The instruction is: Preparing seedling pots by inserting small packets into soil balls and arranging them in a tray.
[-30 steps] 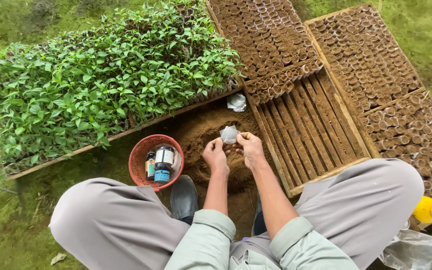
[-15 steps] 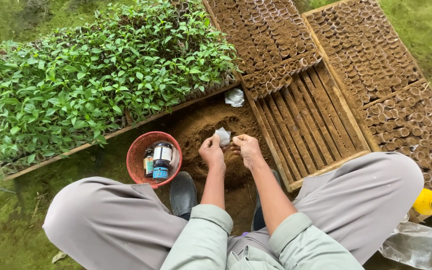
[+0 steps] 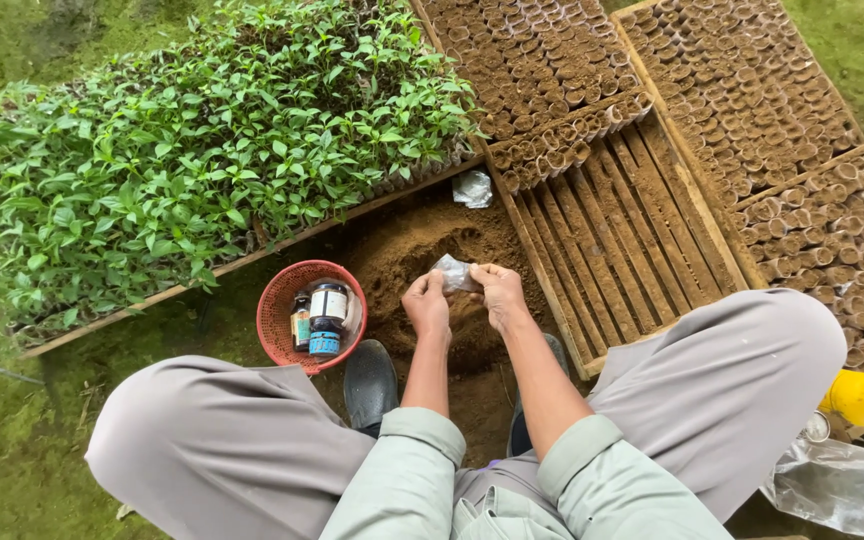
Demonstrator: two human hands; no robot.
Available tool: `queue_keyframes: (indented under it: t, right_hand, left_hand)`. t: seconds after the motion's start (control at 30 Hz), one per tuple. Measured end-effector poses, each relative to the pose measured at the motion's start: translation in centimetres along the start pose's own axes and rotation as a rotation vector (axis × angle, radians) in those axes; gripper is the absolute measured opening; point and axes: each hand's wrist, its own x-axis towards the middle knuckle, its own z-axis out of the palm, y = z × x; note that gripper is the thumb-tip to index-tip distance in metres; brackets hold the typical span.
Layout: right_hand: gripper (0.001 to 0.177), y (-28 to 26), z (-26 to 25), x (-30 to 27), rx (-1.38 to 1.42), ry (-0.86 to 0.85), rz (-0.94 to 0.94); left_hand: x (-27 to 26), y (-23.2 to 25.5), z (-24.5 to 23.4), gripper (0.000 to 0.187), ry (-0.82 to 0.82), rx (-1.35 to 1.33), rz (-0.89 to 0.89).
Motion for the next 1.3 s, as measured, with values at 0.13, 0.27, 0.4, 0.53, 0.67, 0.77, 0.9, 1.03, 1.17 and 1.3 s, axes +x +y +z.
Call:
queue_keyframes:
  t: [0.13,0.27,0.4,0.53,0.67,0.77,0.9,1.03,1.17,1.3]
  right_hand:
    - [0.010,1.7,-1.2,2.9,0.016,0.088,-0.019]
    - [0.014,1.0,-2.0,3.0,-0.630,0.352,-0.339]
    - [0.017,-3.0,-0.3,-0.5,-0.475,0.071,-0.437]
    - [0.031,-6.8,0.5,-4.2,-0.346,-0.183,-0.414]
    - [0.015,-4.6,0.3,-2.0,-0.334,-0.204,-0.408]
    - [0.012,-3.2,1.2,-1.9,-0.185,-0.130,-0.365]
    - [0.013,-2.7,1.7,-2.5,-0.148,-0.118,-0.318]
    - [0.014,-2.3,1.6,-2.8,-0.167,-0.144,-0.293]
    - [0.019,-3.8,1.7,-3.9,-0.191,-0.224,-0.261]
    - [0.013,-4.8,1.6,-4.3,-0.261,-0.258,-0.278]
  left_hand:
    - [0.3,0.3,0.0,0.016,0.026,0.010,-0.002]
    - [-0.7,2.0,-0.2,0.015,-0.006,0.132,0.071]
    - [-1.9,3.4,-0.4,0.014,-0.130,0.386,0.250]
    - [-1.5,3.9,-0.9,0.010,-0.218,0.464,0.339]
    - [-1.4,4.6,-1.0,0.011,-0.241,0.369,0.238]
    - [-1.1,3.3,-0.9,0.028,-0.223,0.105,0.077]
    - [-0.5,1.9,-0.6,0.037,-0.134,-0.158,0.052]
    - [0.4,2.7,-0.7,0.038,-0.088,-0.171,0.076]
    - [0.4,3.6,-1.0,0.040,-0.095,-0.009,0.157]
    - [0.7,3.1,-1.1,0.043,-0.166,0.156,0.205]
